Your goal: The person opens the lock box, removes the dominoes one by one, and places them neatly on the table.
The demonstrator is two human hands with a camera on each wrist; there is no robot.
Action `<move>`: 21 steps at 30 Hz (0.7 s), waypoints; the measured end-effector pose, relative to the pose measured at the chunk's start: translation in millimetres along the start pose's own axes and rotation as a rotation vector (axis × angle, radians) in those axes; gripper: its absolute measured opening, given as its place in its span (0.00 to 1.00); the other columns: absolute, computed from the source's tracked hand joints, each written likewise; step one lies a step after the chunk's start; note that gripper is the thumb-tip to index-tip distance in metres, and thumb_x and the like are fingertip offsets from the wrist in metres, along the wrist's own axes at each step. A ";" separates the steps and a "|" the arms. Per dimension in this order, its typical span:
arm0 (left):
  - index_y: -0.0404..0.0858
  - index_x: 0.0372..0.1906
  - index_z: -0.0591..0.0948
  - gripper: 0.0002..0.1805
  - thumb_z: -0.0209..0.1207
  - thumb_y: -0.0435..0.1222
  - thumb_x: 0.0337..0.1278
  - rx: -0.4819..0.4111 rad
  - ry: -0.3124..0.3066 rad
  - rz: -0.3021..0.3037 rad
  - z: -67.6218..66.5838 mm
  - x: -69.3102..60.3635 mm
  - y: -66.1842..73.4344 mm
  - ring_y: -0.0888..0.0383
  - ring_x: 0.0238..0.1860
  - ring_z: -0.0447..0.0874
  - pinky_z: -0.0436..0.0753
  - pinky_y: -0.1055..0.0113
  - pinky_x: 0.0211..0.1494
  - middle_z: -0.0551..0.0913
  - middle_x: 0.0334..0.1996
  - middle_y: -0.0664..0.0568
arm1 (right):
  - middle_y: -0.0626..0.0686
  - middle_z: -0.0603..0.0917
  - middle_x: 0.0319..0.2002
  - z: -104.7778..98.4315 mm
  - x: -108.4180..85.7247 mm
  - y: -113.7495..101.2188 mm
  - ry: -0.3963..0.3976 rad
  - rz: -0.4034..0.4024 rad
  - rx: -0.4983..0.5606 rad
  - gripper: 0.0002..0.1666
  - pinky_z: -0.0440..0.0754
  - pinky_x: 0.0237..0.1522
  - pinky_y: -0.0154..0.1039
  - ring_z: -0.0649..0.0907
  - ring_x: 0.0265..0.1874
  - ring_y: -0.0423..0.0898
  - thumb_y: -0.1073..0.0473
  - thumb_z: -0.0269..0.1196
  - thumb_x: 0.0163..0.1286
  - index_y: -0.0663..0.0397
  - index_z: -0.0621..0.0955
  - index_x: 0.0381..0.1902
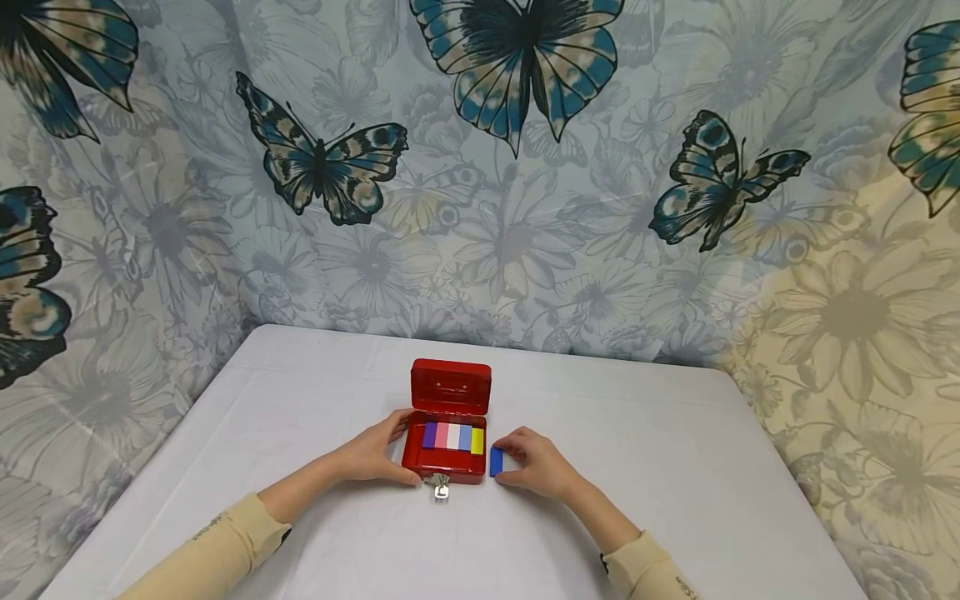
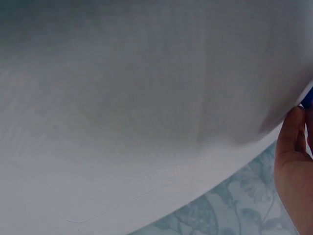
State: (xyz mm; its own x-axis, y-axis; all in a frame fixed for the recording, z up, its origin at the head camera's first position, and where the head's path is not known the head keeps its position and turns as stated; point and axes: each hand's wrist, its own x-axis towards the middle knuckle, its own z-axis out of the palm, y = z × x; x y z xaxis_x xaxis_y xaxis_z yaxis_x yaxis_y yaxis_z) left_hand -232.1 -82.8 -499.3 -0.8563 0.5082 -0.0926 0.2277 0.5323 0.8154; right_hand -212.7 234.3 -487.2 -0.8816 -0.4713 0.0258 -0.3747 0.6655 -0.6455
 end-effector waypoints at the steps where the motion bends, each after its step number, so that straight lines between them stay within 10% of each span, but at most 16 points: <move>1: 0.40 0.73 0.55 0.59 0.77 0.49 0.37 -0.002 0.000 0.000 0.0 -0.1 0.0 0.46 0.68 0.65 0.72 0.55 0.66 0.64 0.70 0.46 | 0.51 0.80 0.47 0.2 -0.2 -0.3 0.001 0.001 0.000 0.26 0.82 0.52 0.47 0.80 0.47 0.49 0.56 0.74 0.56 0.57 0.82 0.53; 21: 0.40 0.73 0.55 0.59 0.77 0.50 0.36 -0.012 -0.002 0.007 0.3 1.7 -4.2 0.47 0.68 0.64 0.70 0.55 0.68 0.63 0.70 0.46 | 0.50 0.79 0.47 1.4 -0.2 -2.7 0.002 0.043 0.010 0.27 0.82 0.53 0.48 0.79 0.47 0.49 0.56 0.75 0.55 0.55 0.81 0.53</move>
State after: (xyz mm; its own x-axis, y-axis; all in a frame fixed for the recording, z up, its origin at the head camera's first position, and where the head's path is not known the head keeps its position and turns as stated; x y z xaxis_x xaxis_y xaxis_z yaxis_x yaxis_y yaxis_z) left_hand -234.4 -83.9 -503.1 -0.8538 0.5130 -0.0884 0.2277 0.5207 0.8228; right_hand -211.1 231.8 -486.5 -0.8973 -0.4415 -0.0009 -0.3336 0.6794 -0.6535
